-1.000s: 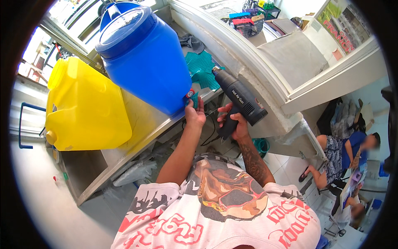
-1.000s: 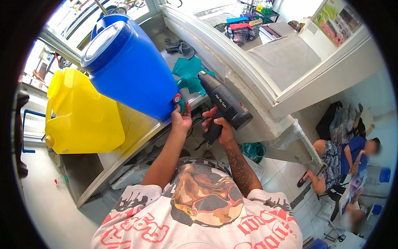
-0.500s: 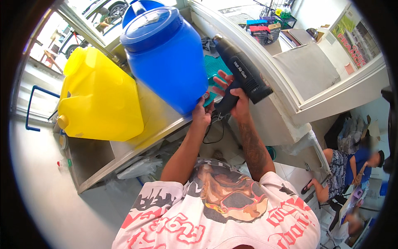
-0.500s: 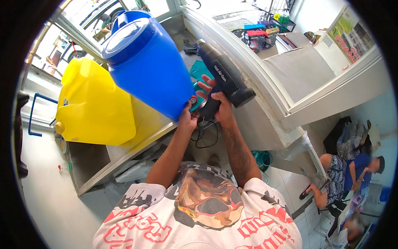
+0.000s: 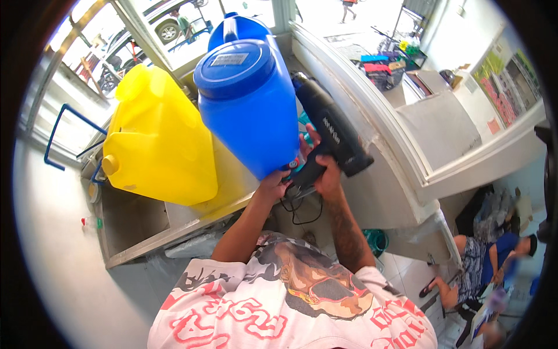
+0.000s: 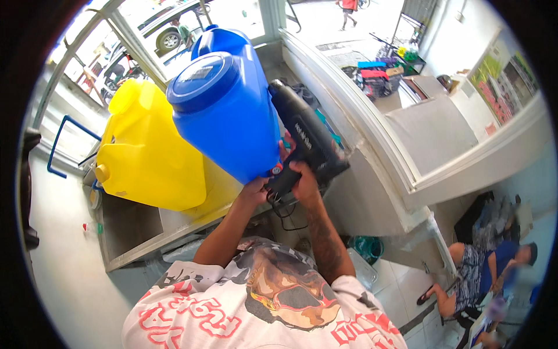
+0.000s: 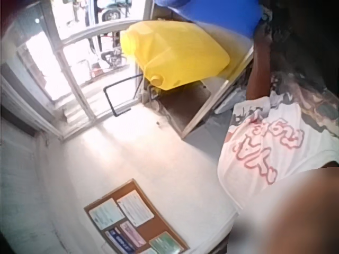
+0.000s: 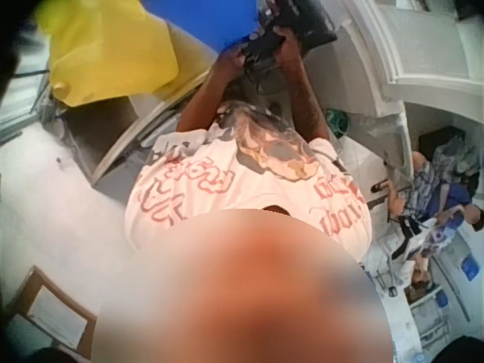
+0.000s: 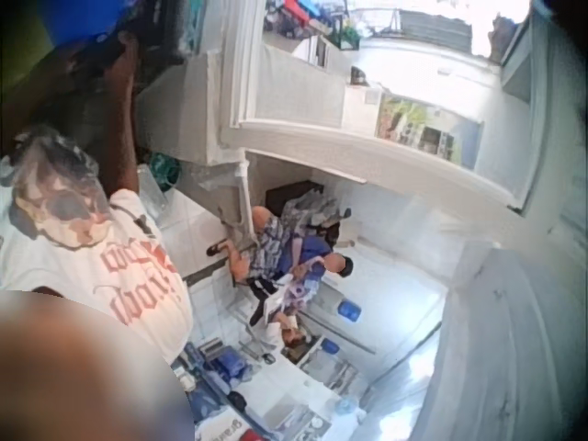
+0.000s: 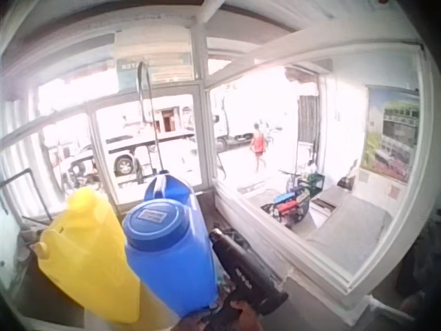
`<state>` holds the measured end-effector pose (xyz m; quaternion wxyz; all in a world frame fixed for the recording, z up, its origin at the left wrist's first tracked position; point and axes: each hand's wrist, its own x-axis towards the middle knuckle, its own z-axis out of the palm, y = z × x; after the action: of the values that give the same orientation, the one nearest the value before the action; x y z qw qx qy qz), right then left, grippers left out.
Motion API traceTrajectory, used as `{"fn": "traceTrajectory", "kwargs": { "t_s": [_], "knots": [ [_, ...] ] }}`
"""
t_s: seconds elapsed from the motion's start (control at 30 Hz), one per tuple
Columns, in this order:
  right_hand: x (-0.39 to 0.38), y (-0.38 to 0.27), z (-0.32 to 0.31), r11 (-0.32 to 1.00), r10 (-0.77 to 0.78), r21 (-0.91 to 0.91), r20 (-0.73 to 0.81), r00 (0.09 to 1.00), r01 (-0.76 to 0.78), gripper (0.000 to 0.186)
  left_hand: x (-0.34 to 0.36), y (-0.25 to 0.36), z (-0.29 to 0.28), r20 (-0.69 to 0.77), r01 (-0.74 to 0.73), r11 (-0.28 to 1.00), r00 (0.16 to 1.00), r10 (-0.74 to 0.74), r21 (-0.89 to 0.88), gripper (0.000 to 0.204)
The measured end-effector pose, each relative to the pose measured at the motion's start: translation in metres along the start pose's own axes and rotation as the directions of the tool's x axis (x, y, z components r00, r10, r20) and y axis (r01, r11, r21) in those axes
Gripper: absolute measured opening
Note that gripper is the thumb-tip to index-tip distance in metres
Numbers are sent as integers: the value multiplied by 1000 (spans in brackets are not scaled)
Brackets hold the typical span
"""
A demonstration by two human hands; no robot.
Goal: The person pours water from a blue container into a sink, then wipes the container with a cloth. They use a hot air gun to heat and attach a green plastic piece to the container's spout area, pressing it into place.
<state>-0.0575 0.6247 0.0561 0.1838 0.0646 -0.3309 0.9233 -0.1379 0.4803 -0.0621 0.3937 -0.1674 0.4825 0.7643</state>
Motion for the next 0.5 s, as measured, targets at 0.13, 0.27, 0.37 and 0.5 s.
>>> {"fn": "traceTrajectory", "kwargs": {
  "t_s": [0.13, 0.27, 0.37, 0.5],
  "knots": [
    [-14, 41, 29, 997, -74, -11, 13, 997, 74, 85, -25, 37, -56, 9, 87, 996, 996, -87, 37, 35],
    [-19, 56, 36, 999, 34, 34, -1, 999, -34, 86, -53, 56, -74, -55, 97, 987, 994, -91, 124, 32],
    [-21, 50, 23, 997, 75, -17, 33, 997, -75, 82, -79, 41, -77, -62, -32, 972, 997, 48, 234, 33],
    [-28, 30, 2, 991, 102, -92, -6, 995, -102, 74, -101, 19, -86, -76, -237, 911, 958, 277, 337, 33]
  ]
}}
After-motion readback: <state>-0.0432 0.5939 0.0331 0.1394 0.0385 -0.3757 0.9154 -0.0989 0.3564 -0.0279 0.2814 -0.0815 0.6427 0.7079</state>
